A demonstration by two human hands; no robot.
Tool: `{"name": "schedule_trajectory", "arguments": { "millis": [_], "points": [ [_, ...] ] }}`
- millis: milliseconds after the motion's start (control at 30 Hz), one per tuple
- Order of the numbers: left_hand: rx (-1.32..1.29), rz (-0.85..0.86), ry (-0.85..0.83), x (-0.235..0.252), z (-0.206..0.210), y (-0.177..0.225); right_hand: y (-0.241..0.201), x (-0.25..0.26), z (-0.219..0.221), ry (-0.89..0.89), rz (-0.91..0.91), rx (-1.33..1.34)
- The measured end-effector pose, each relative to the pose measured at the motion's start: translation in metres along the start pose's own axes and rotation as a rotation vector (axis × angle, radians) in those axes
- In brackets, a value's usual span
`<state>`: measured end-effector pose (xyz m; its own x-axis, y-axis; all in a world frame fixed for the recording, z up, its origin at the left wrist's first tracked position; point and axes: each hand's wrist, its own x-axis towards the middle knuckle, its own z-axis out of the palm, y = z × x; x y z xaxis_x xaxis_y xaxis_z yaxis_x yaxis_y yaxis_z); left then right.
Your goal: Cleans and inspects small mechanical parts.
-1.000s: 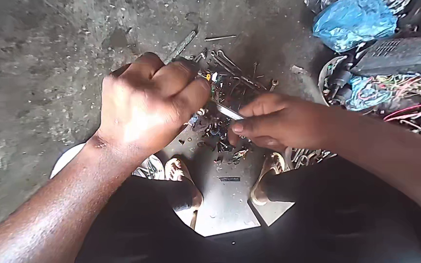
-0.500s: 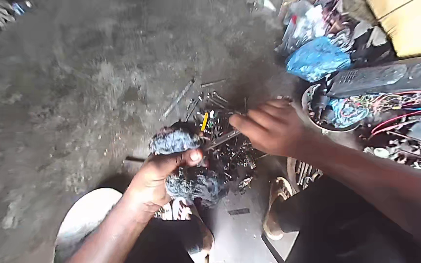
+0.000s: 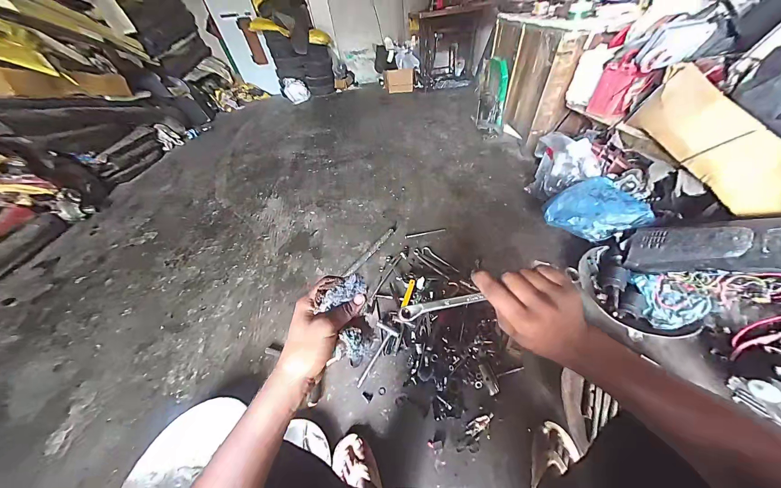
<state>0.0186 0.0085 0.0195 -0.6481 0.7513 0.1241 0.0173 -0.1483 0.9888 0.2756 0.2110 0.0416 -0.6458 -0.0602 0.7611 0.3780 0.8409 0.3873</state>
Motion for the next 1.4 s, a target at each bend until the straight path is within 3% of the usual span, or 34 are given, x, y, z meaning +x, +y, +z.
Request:
{"name": "schedule_trajectory", "arguments": {
  "millis": [133, 233, 300, 367, 433, 500, 733, 833, 933, 1000, 1233, 1400],
  "points": [
    [0.009, -0.033, -0.117, -0.02, 0.013, 0.004, -0.001, -0.004, -0.008, -0.02, 0.022, 0.015],
    [-0.102, -0.081, -0.205, -0.03, 0.023, 0.002, -0.007, -0.007, -0.013, -0.09, 0.156, 0.184],
    [-0.159, -0.167, -0.212, -0.036, 0.033, 0.004, -0.01, -0.009, -0.015, -0.234, 0.374, 0.476],
    [-0.15, -0.19, -0.223, -0.039, 0.042, 0.004, -0.012, -0.008, -0.016, -0.385, 0.673, 0.966],
    [-0.107, -0.095, -0.321, -0.038, 0.048, -0.001, -0.016, -0.002, -0.021, -0.435, 0.945, 1.435],
    [-0.077, -0.008, -0.423, -0.038, 0.056, -0.004, -0.02, 0.003, -0.027, -0.443, 1.031, 1.644],
    [0.156, 0.11, -0.524, -0.036, 0.08, -0.013, -0.037, 0.007, -0.026, -0.271, 0.789, 1.508],
    [0.3, 0.109, -0.531, -0.039, 0.089, -0.011, -0.04, 0.003, -0.019, -0.299, 0.73, 1.368],
    [0.19, 0.131, -0.59, -0.039, 0.095, -0.012, -0.04, 0.0, -0.014, -0.344, 0.691, 1.364],
    [0.066, 0.101, -0.618, -0.036, 0.095, -0.009, -0.036, 0.001, -0.014, -0.352, 0.719, 1.408],
    [0.246, 0.07, -0.484, -0.019, 0.078, -0.011, -0.016, 0.004, -0.014, -0.428, 0.927, 1.387],
    [0.322, 0.178, -0.427, -0.019, 0.068, -0.012, -0.012, 0.002, -0.01, -0.457, 1.034, 1.42]
  ]
}}
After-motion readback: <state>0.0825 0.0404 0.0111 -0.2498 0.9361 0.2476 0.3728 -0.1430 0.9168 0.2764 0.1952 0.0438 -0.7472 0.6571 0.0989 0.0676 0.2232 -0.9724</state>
